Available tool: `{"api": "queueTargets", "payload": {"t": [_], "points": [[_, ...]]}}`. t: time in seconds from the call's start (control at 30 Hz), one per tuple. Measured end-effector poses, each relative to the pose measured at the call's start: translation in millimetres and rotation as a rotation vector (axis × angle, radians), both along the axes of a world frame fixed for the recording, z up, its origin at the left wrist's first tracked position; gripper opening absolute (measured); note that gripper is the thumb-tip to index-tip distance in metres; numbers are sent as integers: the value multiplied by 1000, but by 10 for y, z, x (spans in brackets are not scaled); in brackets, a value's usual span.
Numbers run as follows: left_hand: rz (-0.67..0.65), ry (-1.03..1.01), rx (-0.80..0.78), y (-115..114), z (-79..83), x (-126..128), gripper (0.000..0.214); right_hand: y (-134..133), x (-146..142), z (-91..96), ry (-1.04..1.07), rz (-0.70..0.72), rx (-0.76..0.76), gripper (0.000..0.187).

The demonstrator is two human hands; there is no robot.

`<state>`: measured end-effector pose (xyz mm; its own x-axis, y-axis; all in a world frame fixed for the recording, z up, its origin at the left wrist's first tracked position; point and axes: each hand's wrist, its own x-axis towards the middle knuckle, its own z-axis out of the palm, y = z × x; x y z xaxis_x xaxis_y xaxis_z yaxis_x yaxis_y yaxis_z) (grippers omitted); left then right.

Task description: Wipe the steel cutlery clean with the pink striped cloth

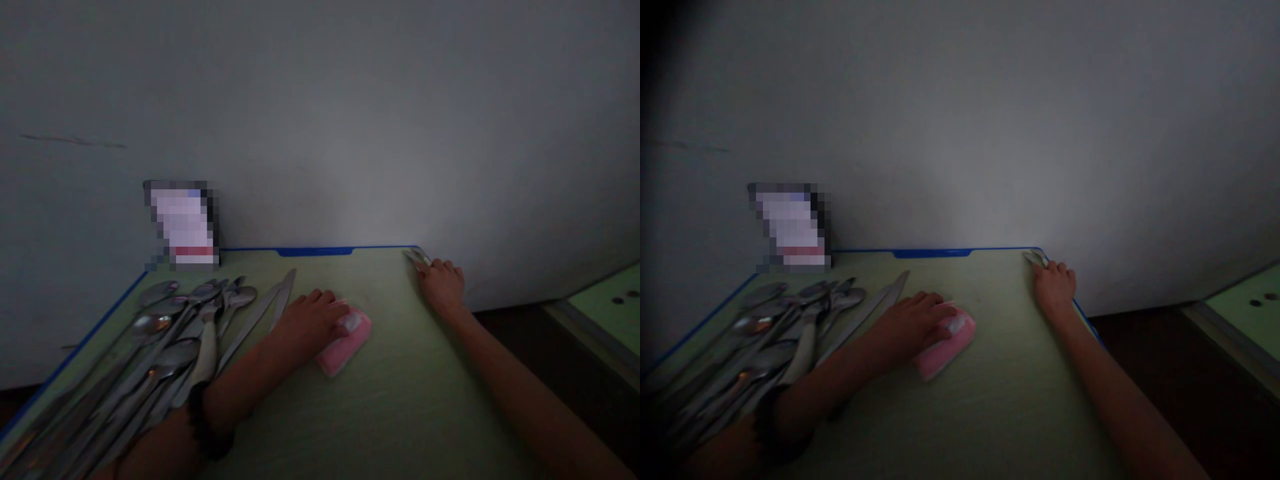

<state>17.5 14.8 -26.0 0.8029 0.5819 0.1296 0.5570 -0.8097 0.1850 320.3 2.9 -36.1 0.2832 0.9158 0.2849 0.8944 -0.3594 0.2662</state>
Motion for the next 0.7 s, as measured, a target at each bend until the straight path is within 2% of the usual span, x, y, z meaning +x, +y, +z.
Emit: {"api": "queueTargets", "payload": {"t": [0.53,0.7], "points": [[-11,-8,-28,2,49,1,26,97,127,-22,27,-38,24,37],[-17,-6,-55,12,58,-21,27,81,-26,0,53,24,78,36]]}}
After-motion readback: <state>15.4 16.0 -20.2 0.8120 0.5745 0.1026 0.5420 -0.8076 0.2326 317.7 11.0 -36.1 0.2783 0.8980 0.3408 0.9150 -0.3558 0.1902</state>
